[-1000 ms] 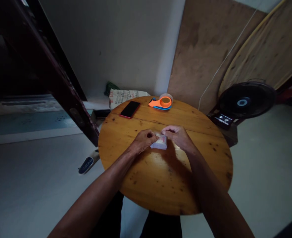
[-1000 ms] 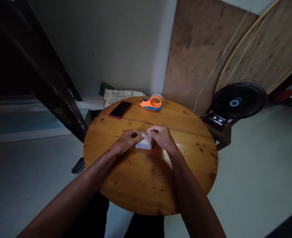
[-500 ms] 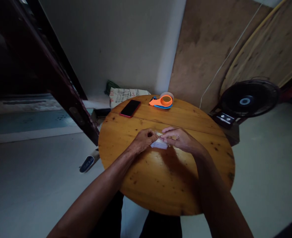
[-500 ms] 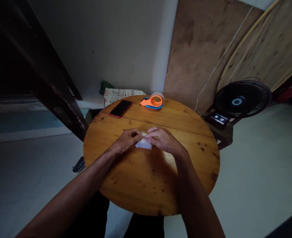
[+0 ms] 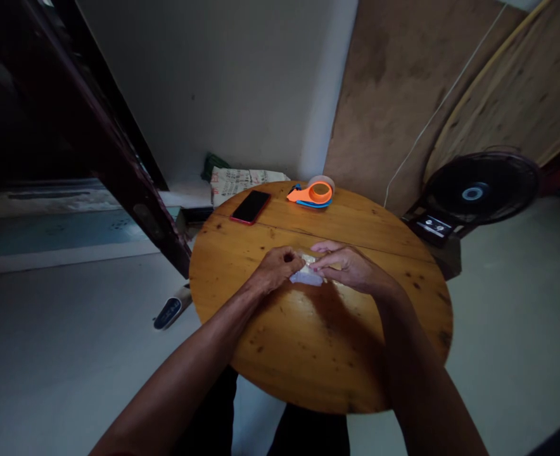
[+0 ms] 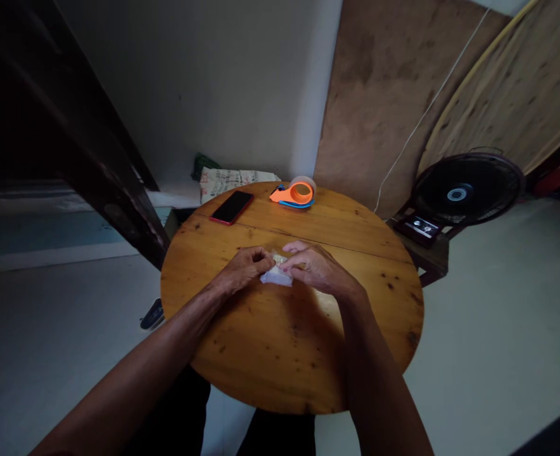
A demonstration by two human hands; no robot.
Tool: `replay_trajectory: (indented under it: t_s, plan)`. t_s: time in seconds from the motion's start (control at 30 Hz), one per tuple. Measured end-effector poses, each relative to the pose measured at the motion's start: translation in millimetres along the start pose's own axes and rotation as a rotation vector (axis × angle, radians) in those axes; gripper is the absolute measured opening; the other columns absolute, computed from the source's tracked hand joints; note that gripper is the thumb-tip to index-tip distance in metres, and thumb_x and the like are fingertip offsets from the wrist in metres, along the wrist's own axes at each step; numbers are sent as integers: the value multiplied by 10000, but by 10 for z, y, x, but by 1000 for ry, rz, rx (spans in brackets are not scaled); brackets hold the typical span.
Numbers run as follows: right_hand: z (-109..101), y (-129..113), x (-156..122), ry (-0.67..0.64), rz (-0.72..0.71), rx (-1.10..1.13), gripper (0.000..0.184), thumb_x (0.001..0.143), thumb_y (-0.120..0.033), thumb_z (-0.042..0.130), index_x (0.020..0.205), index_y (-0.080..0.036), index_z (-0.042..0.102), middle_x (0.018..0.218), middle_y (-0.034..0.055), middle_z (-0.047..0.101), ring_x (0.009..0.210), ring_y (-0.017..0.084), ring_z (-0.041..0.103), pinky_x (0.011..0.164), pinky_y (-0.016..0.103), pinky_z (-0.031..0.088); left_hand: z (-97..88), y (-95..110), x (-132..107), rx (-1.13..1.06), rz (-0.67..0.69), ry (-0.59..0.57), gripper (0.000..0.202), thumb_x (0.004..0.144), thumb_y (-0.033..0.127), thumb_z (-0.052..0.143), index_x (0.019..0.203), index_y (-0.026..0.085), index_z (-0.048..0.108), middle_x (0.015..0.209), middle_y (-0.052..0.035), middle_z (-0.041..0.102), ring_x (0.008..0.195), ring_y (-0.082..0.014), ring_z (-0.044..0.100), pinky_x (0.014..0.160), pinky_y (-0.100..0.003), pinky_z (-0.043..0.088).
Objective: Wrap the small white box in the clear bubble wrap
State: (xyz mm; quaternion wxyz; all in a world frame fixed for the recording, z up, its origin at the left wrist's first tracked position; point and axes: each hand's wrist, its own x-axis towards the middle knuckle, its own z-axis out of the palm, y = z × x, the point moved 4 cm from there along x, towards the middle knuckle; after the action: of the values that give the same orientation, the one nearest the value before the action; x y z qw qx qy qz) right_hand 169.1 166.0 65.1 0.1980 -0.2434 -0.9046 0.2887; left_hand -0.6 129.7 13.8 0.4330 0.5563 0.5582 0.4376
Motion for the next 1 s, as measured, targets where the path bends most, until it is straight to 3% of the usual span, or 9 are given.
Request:
replay_trajectory:
  t_s: [0.27,0.37,0.43,0.6,0.8,1.0]
  plan:
    - [-10,25,-20,-33,44,45,184,793,-330,661,939,-293,767,1268,49,610,1180,244,558,1020,420,406,24,17,-21,111,18,37,338,722,485,607,664,155,564,614,20,528,584,-100,462,533,-215,333]
    - [-69,-5,-41,-82,80,116,176,766,-330,692,920,-294,768,1271,33,611,1217,247,530,1031,411,396,34,35,-34,151,6,59,321,715,464,608,633,160,544,588,27,506,561,-94,439,524,-215,318]
    - [-131,-8,-47,-35,120,149,154,766,-341,684,876,-279,772,1253,32,620,1193,242,546,1026,401,399,40,41,-39,169,-1,64,306,710,446,610,622,161,538,583,31,500,554,-91,434,522,-215,314]
    - [-141,104,-23,211,306,288,197,772,-348,635,877,-218,739,1031,49,696,963,212,635,880,356,472,47,26,-36,207,24,86,350,711,477,616,593,163,517,561,36,473,534,-86,411,504,-214,286]
    - [168,239,57,80,380,405,200,758,-351,631,874,-200,694,794,1,685,722,149,600,687,265,454,56,10,-42,204,56,105,400,721,513,611,565,164,491,538,45,407,515,-76,354,490,-216,244]
    - [215,322,64,42,404,441,190,744,-369,638,806,-198,690,719,-10,649,668,133,554,627,243,408,24,70,-68,275,12,150,337,707,457,633,588,169,503,555,39,451,532,-85,398,512,-220,284]
